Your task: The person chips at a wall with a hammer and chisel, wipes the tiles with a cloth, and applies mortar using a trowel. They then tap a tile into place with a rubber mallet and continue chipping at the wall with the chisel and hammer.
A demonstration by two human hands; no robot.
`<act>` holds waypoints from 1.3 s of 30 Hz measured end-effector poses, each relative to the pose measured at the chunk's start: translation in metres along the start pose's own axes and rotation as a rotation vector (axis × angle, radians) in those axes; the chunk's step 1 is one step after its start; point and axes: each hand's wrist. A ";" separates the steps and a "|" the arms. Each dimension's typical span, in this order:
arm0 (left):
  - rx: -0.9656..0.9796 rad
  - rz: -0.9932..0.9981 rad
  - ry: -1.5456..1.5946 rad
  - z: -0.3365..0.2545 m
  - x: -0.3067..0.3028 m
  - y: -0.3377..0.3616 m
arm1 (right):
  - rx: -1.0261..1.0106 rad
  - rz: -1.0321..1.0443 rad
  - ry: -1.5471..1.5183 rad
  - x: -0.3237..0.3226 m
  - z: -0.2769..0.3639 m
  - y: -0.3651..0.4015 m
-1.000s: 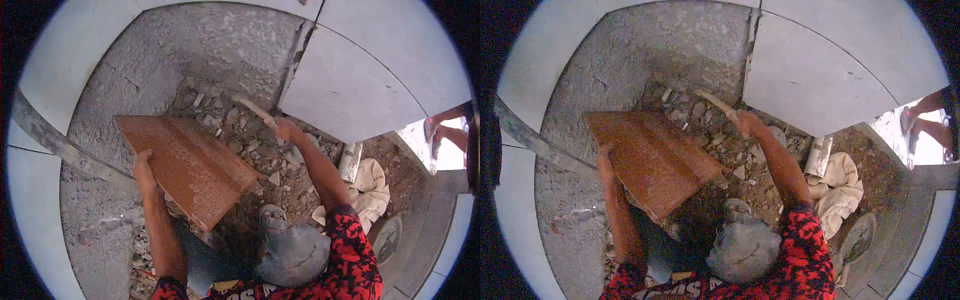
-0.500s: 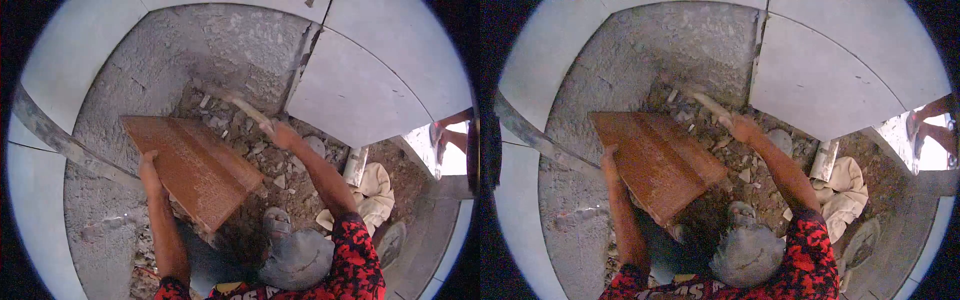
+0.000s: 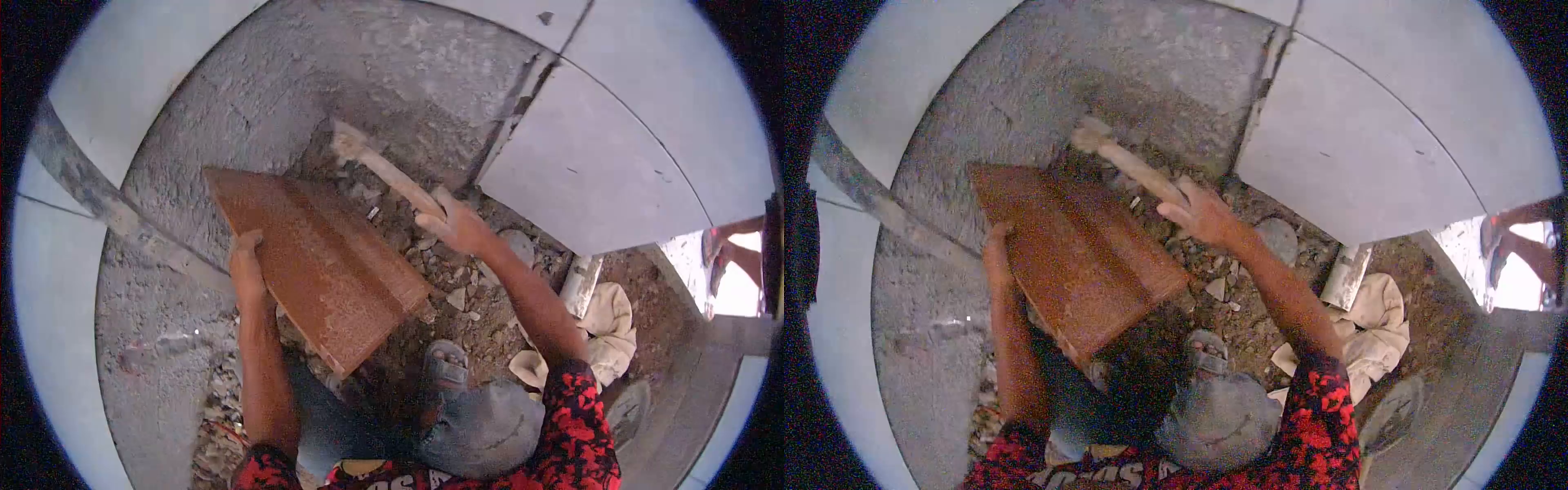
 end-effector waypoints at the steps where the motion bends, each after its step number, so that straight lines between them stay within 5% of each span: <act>1: -0.015 0.001 -0.015 0.000 -0.002 0.001 | -0.084 -0.048 -0.027 -0.005 0.024 0.012; 4: -0.117 -0.043 0.094 0.003 0.001 -0.003 | -0.281 -0.271 -0.005 0.013 0.009 0.007; 6: 0.006 0.030 0.049 0.005 -0.002 -0.006 | -0.416 -0.457 0.064 0.028 -0.048 -0.019; 8: 0.129 0.087 -0.001 0.009 -0.006 -0.007 | 0.120 -0.086 0.344 0.029 -0.095 -0.045; 11: 0.041 0.071 0.127 0.012 -0.010 -0.016 | -0.094 -0.073 0.681 0.036 -0.098 -0.057; 12: 0.032 0.060 0.024 0.015 -0.016 -0.020 | -0.096 -0.049 0.683 0.035 -0.081 -0.043; 14: 0.010 0.021 -0.055 0.017 -0.015 -0.021 | -0.010 -0.271 0.089 0.012 -0.023 -0.021; 19: -0.008 0.024 -0.065 -0.008 0.003 0.006 | -0.281 -0.487 0.030 0.008 -0.012 -0.014; 21: 0.005 0.070 0.044 0.004 0.000 -0.007 | -0.043 -0.277 0.289 0.021 -0.069 -0.040; 24: 0.094 0.082 0.048 0.017 -0.007 -0.016 | -0.535 -0.116 1.203 0.071 -0.258 -0.119; 27: 0.132 0.048 -0.109 0.022 -0.019 -0.020 | -0.011 -0.141 0.392 0.020 -0.027 -0.033; 28: 0.136 0.070 -0.166 0.021 -0.019 -0.023 | 0.085 -0.067 0.402 0.011 0.003 -0.018; 29: 0.127 0.079 -0.168 0.020 -0.016 -0.021 | 0.096 -0.065 0.402 0.012 0.000 -0.010; 31: -0.005 0.018 -0.046 0.017 -0.012 -0.018 | -0.326 -0.296 0.279 0.012 -0.009 0.002; 32: -0.004 0.028 -0.050 0.021 -0.014 -0.020 | -0.318 -0.303 0.277 0.015 -0.041 0.000; 34: 0.049 0.081 0.008 0.028 -0.019 -0.028 | -0.029 -0.109 0.592 0.020 -0.120 -0.016; 37: 0.027 0.023 0.063 0.014 -0.008 -0.015 | 0.253 0.016 0.520 0.004 -0.089 -0.032; 39: 0.051 0.046 0.043 0.009 -0.009 -0.009 | 0.243 -0.092 0.439 -0.002 -0.024 0.004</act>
Point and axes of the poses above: each hand's wrist, its own y-axis away from the middle knuckle, its own x-axis out of the palm, z = x × y, and after that the axes turned 2 degrees about -z, right-handed
